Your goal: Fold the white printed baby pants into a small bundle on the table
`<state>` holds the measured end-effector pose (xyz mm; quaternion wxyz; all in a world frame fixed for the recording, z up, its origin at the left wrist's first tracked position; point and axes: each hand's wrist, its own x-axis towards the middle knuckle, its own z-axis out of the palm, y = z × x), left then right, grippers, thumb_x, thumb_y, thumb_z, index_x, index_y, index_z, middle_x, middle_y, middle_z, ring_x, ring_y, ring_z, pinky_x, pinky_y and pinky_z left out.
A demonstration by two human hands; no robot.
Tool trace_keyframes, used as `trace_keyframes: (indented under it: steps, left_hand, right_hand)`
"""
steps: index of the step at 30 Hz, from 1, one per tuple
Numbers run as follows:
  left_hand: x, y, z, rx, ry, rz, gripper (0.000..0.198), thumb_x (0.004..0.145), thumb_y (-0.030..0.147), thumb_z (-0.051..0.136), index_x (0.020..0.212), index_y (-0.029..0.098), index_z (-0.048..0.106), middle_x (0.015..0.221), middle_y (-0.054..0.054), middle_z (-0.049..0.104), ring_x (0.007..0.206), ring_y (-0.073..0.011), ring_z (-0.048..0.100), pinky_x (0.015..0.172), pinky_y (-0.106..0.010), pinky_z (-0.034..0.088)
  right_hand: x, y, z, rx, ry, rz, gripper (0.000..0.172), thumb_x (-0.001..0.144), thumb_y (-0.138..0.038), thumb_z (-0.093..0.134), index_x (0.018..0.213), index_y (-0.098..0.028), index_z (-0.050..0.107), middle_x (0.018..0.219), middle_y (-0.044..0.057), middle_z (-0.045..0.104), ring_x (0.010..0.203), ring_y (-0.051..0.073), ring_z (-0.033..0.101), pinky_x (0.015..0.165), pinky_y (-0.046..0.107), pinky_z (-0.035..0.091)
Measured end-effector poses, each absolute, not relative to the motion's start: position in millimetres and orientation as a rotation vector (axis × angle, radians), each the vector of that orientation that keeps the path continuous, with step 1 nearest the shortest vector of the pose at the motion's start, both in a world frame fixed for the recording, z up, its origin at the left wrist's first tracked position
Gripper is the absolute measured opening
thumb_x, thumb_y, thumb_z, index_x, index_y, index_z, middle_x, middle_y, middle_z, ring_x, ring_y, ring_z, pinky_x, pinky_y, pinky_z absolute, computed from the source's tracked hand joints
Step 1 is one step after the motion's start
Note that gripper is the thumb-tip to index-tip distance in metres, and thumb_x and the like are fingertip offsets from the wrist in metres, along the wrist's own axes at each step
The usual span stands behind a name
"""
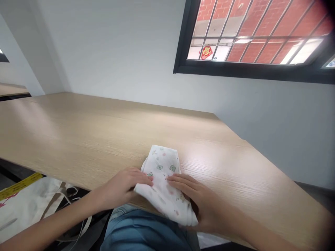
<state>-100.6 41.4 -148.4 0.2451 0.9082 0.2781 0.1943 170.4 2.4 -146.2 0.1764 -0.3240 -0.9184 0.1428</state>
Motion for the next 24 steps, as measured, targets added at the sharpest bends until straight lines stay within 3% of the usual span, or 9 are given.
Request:
trace_keyframes:
  steps: [3, 4, 7, 10, 14, 17, 19, 21, 24]
  left_hand:
    - [-92.3, 58.2, -132.8, 2.173, 0.812, 0.566, 0.026, 0.089, 0.034, 0.043, 0.100, 0.022, 0.063, 0.102, -0.001, 0.065, 0.092, -0.0168, 0.060, 0.083, -0.028, 0.044]
    - [-88.7, 65.6, -129.9, 2.073, 0.825, 0.586, 0.029, 0.089, 0.038, 0.042, 0.103, 0.021, 0.062, 0.106, -0.002, 0.064, 0.094, -0.0176, 0.059, 0.082, -0.028, 0.045]
    - [-75.6, 90.4, -132.1, 1.917, 0.919, 0.637, 0.041, 0.089, 0.046, 0.038, 0.112, 0.017, 0.056, 0.110, -0.006, 0.062, 0.096, -0.0193, 0.059, 0.080, -0.029, 0.046]
    - [-62.2, 113.2, -145.2, 1.935, 1.083, 0.656, 0.045, 0.089, 0.048, 0.033, 0.107, 0.013, 0.056, 0.101, -0.008, 0.064, 0.088, -0.0205, 0.061, 0.073, -0.030, 0.048]
    - [-53.5, 129.5, -160.9, 1.996, 1.331, 0.711, 0.036, 0.086, 0.043, 0.038, 0.098, 0.014, 0.054, 0.093, -0.010, 0.063, 0.085, -0.0234, 0.059, 0.071, -0.033, 0.046]
    - [-55.2, 129.7, -164.8, 2.047, 1.472, 0.744, 0.038, 0.085, 0.037, 0.040, 0.113, 0.012, 0.045, 0.093, -0.012, 0.062, 0.084, -0.0236, 0.060, 0.070, -0.033, 0.046]
    - [-56.5, 125.9, -163.4, 2.116, 1.506, 0.771, 0.046, 0.086, 0.034, 0.041, 0.124, 0.009, 0.036, 0.097, -0.014, 0.060, 0.088, -0.0242, 0.059, 0.073, -0.034, 0.046]
    - [-54.1, 120.9, -159.8, 2.224, 1.503, 0.815, 0.048, 0.087, 0.030, 0.039, 0.130, 0.009, 0.031, 0.111, -0.017, 0.054, 0.098, -0.0260, 0.056, 0.081, -0.038, 0.044]
    - [-41.9, 115.2, -155.1, 2.430, 1.391, 0.850, 0.043, 0.089, 0.024, 0.032, 0.130, 0.012, 0.034, 0.135, -0.016, 0.035, 0.123, -0.0262, 0.036, 0.101, -0.043, 0.028]
  right_hand:
    - [165.7, 13.8, -137.4, -1.047, -2.358, 0.682, 0.033, 0.080, -0.037, 0.055, 0.105, -0.017, 0.059, 0.106, 0.009, 0.062, 0.099, 0.026, 0.056, 0.089, 0.042, 0.044]
    - [163.4, 18.6, -135.3, -1.121, -2.226, 0.790, 0.028, 0.083, -0.038, 0.050, 0.100, -0.018, 0.061, 0.099, 0.007, 0.064, 0.093, 0.025, 0.059, 0.084, 0.041, 0.047]
    - [155.9, 34.6, -132.8, -1.270, -1.817, 1.061, 0.034, 0.086, -0.046, 0.045, 0.098, -0.018, 0.060, 0.097, 0.005, 0.065, 0.091, 0.026, 0.060, 0.079, 0.039, 0.050]
    - [151.6, 51.8, -135.0, -1.366, -1.581, 1.194, 0.040, 0.085, -0.050, 0.046, 0.097, -0.015, 0.060, 0.097, 0.010, 0.064, 0.088, 0.026, 0.060, 0.073, 0.038, 0.052]
    - [154.3, 67.2, -141.2, -1.510, -1.391, 1.187, 0.030, 0.082, -0.044, 0.050, 0.094, -0.017, 0.052, 0.090, 0.008, 0.061, 0.076, 0.022, 0.061, 0.056, 0.031, 0.052]
    - [158.8, 69.6, -143.7, -1.605, -1.408, 1.097, 0.038, 0.081, -0.046, 0.048, 0.108, -0.020, 0.040, 0.088, 0.006, 0.058, 0.067, 0.019, 0.059, 0.046, 0.029, 0.050]
    - [158.9, 68.6, -142.8, -1.642, -1.563, 0.874, 0.046, 0.083, -0.044, 0.045, 0.119, -0.019, 0.032, 0.095, 0.009, 0.056, 0.074, 0.021, 0.059, 0.053, 0.032, 0.052]
    - [153.9, 66.9, -140.2, -1.615, -1.790, 0.434, 0.044, 0.085, -0.036, 0.042, 0.122, -0.016, 0.033, 0.113, 0.016, 0.050, 0.096, 0.026, 0.054, 0.072, 0.040, 0.051]
    - [136.8, 64.0, -137.0, -1.457, -2.131, -0.157, 0.035, 0.088, -0.025, 0.034, 0.119, -0.014, 0.046, 0.130, 0.016, 0.041, 0.119, 0.031, 0.037, 0.096, 0.053, 0.031]
